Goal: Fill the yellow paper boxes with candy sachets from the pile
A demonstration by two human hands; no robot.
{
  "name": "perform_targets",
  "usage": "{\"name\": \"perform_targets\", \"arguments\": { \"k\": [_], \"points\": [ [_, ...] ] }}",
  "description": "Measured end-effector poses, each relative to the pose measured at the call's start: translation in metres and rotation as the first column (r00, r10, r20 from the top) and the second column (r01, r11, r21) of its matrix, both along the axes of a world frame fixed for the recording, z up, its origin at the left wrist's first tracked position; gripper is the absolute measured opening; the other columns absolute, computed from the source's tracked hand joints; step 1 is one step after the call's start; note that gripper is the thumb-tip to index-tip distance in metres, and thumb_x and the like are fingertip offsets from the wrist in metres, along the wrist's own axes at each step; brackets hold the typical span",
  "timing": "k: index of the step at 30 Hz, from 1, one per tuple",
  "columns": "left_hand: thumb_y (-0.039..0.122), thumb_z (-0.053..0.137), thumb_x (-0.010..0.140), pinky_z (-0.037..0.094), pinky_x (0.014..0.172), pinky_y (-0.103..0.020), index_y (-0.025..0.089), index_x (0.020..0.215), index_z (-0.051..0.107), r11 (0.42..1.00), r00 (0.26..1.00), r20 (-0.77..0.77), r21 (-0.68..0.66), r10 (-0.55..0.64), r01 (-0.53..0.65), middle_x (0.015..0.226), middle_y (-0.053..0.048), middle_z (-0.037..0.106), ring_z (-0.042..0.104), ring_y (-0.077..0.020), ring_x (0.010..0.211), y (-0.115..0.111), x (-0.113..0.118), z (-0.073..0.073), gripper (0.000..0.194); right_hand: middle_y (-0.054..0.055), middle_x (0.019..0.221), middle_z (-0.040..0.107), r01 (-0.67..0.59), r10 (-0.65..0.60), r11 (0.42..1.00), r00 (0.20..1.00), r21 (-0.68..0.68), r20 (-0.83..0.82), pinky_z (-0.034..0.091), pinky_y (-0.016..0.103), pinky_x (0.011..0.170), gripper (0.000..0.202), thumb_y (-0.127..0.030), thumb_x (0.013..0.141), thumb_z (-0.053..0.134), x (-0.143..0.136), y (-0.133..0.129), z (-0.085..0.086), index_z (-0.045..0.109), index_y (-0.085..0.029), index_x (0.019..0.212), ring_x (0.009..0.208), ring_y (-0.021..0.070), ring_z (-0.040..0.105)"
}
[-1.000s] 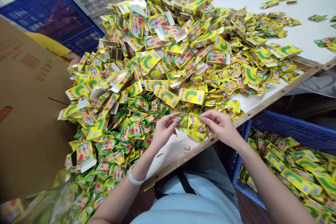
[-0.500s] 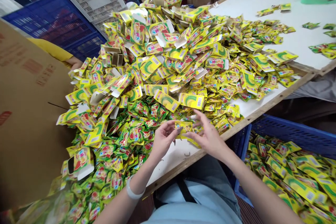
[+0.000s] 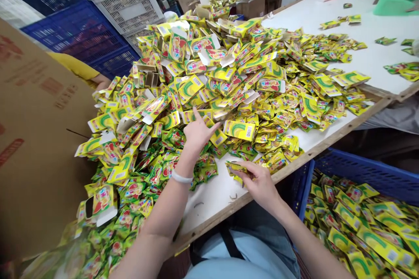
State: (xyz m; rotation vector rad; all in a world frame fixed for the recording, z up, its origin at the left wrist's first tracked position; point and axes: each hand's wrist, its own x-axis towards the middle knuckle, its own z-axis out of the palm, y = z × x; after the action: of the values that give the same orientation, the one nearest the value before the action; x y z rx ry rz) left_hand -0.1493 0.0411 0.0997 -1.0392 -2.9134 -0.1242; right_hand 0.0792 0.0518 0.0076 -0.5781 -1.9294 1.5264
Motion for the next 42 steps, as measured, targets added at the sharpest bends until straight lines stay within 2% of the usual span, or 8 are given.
{"name": "perform_targets", "arguments": {
  "k": [6, 11, 15, 19, 23, 27, 32, 42],
  "points": [
    [0.040, 0.066, 0.076, 0.037, 0.101, -0.052, 0.001, 0.150, 0.027, 0.986, 0.985, 0.113, 0.115, -0.130, 0.117, 0.128, -0.030, 0.059, 0.052, -0.0432, 0.123, -0.029, 0.031, -0.024, 0.092, 0.007, 0.091, 0.070, 0.008, -0.020, 0.972, 0.998, -0.236, -0.052, 0.053, 0.027, 0.047, 0.022, -0.041, 0.087, 0.067, 0.003, 0.002, 0.001, 0.072, -0.022, 0.097, 0.058, 0.0154, 0.062],
    [0.020, 0.056, 0.079, 0.026, 0.112, -0.055, 0.015, 0.122, 0.061, 0.896, 0.923, 0.254, 0.412, -0.290, 0.168, 0.127, -0.019, 0.061, 0.046, -0.0373, 0.129, -0.062, 0.042, -0.040, 0.044, -0.004, 0.057, 0.055, -0.021, -0.046, 0.904, 0.988, -0.428, -0.144, 0.046, 0.022, 0.037, 0.029, -0.044, 0.079, 0.076, 0.004, 0.013, 0.018, 0.064, -0.022, 0.094, 0.042, 0.0110, 0.051],
    [0.029, 0.059, 0.081, 0.046, 0.097, -0.044, 0.017, 0.103, 0.067, 0.740, 0.584, 0.601, 0.672, -0.546, 0.001, 0.105, -0.011, 0.070, 0.062, -0.0281, 0.104, -0.085, 0.049, -0.028, 0.027, -0.003, 0.067, 0.060, -0.006, -0.104, 0.911, 0.964, -0.412, -0.244, 0.045, 0.022, 0.034, 0.031, -0.043, 0.075, 0.079, 0.001, 0.026, 0.050, 0.063, -0.023, 0.092, 0.041, 0.0097, 0.053],
    [0.043, 0.076, 0.072, 0.049, 0.064, -0.027, 0.015, 0.089, 0.060, 0.759, 0.244, 0.764, 0.636, -0.597, -0.137, 0.073, -0.002, 0.061, 0.057, -0.0140, 0.065, -0.098, 0.068, -0.011, 0.037, 0.003, 0.090, 0.064, -0.039, -0.034, 0.969, 0.958, -0.245, -0.285, 0.045, 0.023, 0.034, 0.027, -0.044, 0.079, 0.076, -0.016, 0.028, 0.083, 0.063, -0.023, 0.090, 0.046, 0.0088, 0.053],
    [0.043, 0.079, 0.071, 0.043, 0.057, -0.022, 0.016, 0.078, 0.054, 0.757, 0.238, 0.758, 0.643, -0.608, -0.116, 0.068, 0.003, 0.051, 0.046, -0.0086, 0.059, -0.107, 0.081, -0.001, 0.038, 0.006, 0.097, 0.064, -0.114, 0.159, 0.979, 0.944, 0.167, -0.289, 0.056, 0.029, 0.068, 0.009, -0.028, 0.090, 0.065, -0.029, 0.022, 0.095, 0.068, -0.023, 0.098, 0.084, 0.0181, 0.065],
    [0.042, 0.075, 0.077, 0.044, 0.059, -0.024, 0.016, 0.080, 0.057, 0.792, 0.252, 0.771, 0.610, -0.585, -0.028, 0.068, 0.002, 0.052, 0.047, -0.0106, 0.061, -0.117, 0.081, -0.004, 0.032, 0.006, 0.096, 0.063, -0.316, 0.364, 0.846, 0.931, 0.430, -0.033, 0.053, 0.028, 0.075, 0.020, -0.018, 0.095, 0.055, -0.022, 0.021, 0.101, 0.070, -0.023, 0.107, 0.087, 0.0167, 0.063],
    [0.041, 0.071, 0.080, 0.046, 0.063, -0.025, 0.016, 0.088, 0.061, 0.804, 0.295, 0.762, 0.594, -0.576, 0.035, 0.074, 0.000, 0.058, 0.052, -0.0136, 0.067, -0.128, 0.079, -0.023, 0.028, 0.003, 0.090, 0.059, -0.516, 0.402, 0.716, 0.856, 0.471, 0.325, 0.047, 0.025, 0.068, 0.032, -0.010, 0.092, 0.053, -0.013, 0.023, 0.112, 0.068, -0.025, 0.117, 0.076, 0.0148, 0.061],
    [0.025, 0.069, 0.078, 0.050, 0.083, -0.033, 0.018, 0.112, 0.061, 0.832, 0.381, 0.746, 0.537, -0.546, 0.141, 0.101, -0.005, 0.068, 0.060, -0.0207, 0.088, -0.148, 0.083, -0.036, 0.036, 0.007, 0.099, 0.063, -0.696, 0.517, 0.600, 0.713, 0.394, 0.474, 0.048, 0.029, 0.078, 0.027, -0.014, 0.093, 0.056, -0.012, 0.020, 0.109, 0.067, -0.022, 0.116, 0.091, 0.0199, 0.063]
  ]
}}
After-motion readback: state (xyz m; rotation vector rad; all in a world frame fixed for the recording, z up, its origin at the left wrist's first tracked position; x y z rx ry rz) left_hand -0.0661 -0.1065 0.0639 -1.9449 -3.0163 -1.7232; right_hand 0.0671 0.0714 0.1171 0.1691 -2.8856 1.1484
